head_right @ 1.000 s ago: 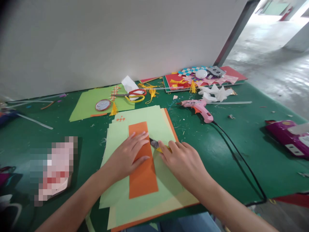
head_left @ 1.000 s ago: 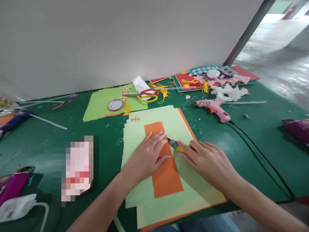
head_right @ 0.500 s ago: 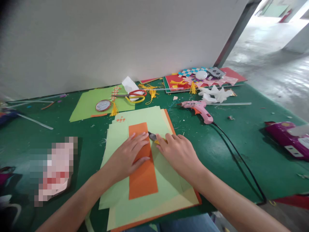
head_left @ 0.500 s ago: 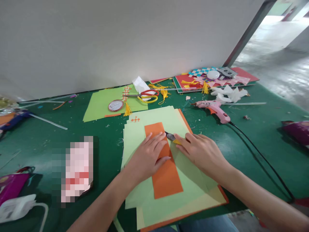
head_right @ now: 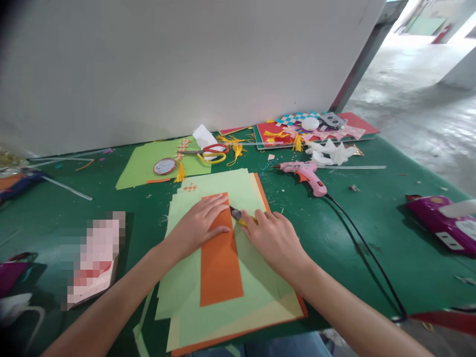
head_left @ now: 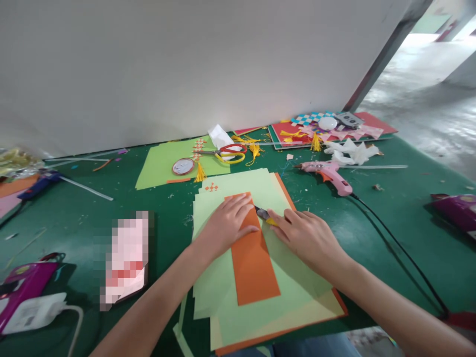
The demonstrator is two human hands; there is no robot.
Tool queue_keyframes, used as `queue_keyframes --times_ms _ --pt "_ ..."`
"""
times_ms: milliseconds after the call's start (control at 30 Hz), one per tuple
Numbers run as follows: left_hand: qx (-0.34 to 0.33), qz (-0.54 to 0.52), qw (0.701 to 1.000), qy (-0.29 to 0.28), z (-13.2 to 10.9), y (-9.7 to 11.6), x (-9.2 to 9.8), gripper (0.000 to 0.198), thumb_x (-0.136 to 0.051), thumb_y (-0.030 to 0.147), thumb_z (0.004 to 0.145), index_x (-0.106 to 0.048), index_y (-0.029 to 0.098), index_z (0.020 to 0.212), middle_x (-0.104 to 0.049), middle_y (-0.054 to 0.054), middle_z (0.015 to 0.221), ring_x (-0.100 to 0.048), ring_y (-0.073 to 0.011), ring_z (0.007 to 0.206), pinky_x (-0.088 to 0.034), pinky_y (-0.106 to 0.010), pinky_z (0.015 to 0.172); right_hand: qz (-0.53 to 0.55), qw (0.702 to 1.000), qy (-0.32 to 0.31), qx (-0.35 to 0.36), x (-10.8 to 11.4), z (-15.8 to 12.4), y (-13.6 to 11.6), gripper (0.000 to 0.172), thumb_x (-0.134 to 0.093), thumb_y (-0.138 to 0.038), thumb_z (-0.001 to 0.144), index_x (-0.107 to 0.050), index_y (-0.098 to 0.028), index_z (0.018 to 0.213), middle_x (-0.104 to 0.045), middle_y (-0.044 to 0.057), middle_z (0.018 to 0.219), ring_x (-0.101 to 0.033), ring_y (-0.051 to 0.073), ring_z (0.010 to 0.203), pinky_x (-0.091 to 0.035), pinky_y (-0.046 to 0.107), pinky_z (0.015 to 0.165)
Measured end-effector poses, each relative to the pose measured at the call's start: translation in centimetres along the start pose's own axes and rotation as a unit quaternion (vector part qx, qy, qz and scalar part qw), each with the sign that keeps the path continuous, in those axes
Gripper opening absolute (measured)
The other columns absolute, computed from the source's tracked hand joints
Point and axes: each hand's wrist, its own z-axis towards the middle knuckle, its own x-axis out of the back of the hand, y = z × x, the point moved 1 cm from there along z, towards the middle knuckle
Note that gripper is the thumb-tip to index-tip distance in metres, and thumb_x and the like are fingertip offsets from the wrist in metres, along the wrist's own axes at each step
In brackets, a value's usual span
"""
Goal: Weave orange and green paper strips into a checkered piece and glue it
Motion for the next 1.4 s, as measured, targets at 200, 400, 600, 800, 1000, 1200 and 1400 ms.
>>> queue_keyframes --times_ms 200,400,600,800,1000,1200,1400 --pt "0.011 -0.013 1.000 0.001 -0.1 -0.3 -0.7 0.050 -0.043 0.051 0.094 -0.050 0.014 0.127 -0.050 -0.013 0.143 -0.039 -0.0245 0.137 -0.030 -0.044 0.114 -0.001 1.000 0.009 0.002 0.1 0.4 0.1 0.029 -0.053 -0.024 0.091 -0.066 -0.019 0.117 -0.064 0.002 0.070 -0.059 0.015 0.057 -0.033 0.030 0.059" --pt "0.012 -0.009 1.000 -0.003 -0.1 -0.3 -0.6 0.050 -0.044 0.050 0.094 -0.049 0.013 0.128 -0.048 -0.013 0.144 -0.039 -0.0245 0.137 -0.031 -0.045 0.114 -0.013 1.000 -0.011 0.007 0.0 1.1 0.5 0.030 -0.051 -0.026 0.093 -0.065 -0.020 0.119 -0.065 0.003 0.074 -0.061 0.016 0.060 -0.033 0.030 0.060" --pt "0.015 -0.004 1.000 -0.010 -0.2 -0.4 -0.6 0.050 -0.044 0.050 0.094 -0.049 0.014 0.127 -0.048 -0.013 0.144 -0.038 -0.0242 0.138 -0.031 -0.045 0.114 -0.023 1.000 -0.008 0.011 -0.4 2.0 0.9 0.031 -0.048 -0.028 0.095 -0.064 -0.020 0.121 -0.065 0.003 0.074 -0.063 0.018 0.064 -0.034 0.031 0.061" --pt "0.019 0.000 1.000 -0.006 -0.2 -0.3 -0.5 0.050 -0.045 0.049 0.094 -0.049 0.013 0.128 -0.049 -0.014 0.143 -0.040 -0.0246 0.136 -0.032 -0.044 0.114 -0.018 1.000 -0.016 0.003 -1.2 2.8 1.1 0.035 -0.044 -0.030 0.097 -0.060 -0.021 0.127 -0.067 0.003 0.079 -0.065 0.017 0.067 -0.035 0.030 0.064" --pt "0.012 0.003 1.000 0.006 -0.1 -0.2 -0.4 0.049 -0.043 0.050 0.094 -0.050 0.014 0.127 -0.049 -0.015 0.143 -0.041 -0.0247 0.136 -0.032 -0.044 0.114 -0.032 0.999 -0.008 0.007 -1.3 3.2 1.3 0.034 -0.045 -0.031 0.096 -0.062 -0.020 0.123 -0.067 0.003 0.076 -0.065 0.017 0.064 -0.034 0.030 0.063" --pt "0.016 -0.005 1.000 0.009 -0.1 -0.2 -0.4 0.051 -0.043 0.051 0.094 -0.051 0.013 0.127 -0.050 -0.016 0.141 -0.042 -0.0252 0.135 -0.032 -0.045 0.113 -0.028 0.999 -0.014 0.005 -1.2 3.5 1.4 0.035 -0.040 -0.030 0.098 -0.061 -0.020 0.124 -0.067 0.004 0.078 -0.064 0.016 0.065 -0.034 0.030 0.063" --pt "0.020 -0.009 1.000 0.000 -0.1 -0.2 -0.3 0.050 -0.043 0.051 0.094 -0.051 0.013 0.127 -0.050 -0.014 0.142 -0.041 -0.0257 0.135 -0.032 -0.045 0.114 -0.029 0.999 -0.034 -0.029 -1.7 4.0 1.9 0.036 -0.041 -0.029 0.097 -0.059 -0.019 0.127 -0.068 0.006 0.085 -0.064 0.018 0.070 -0.033 0.030 0.062"
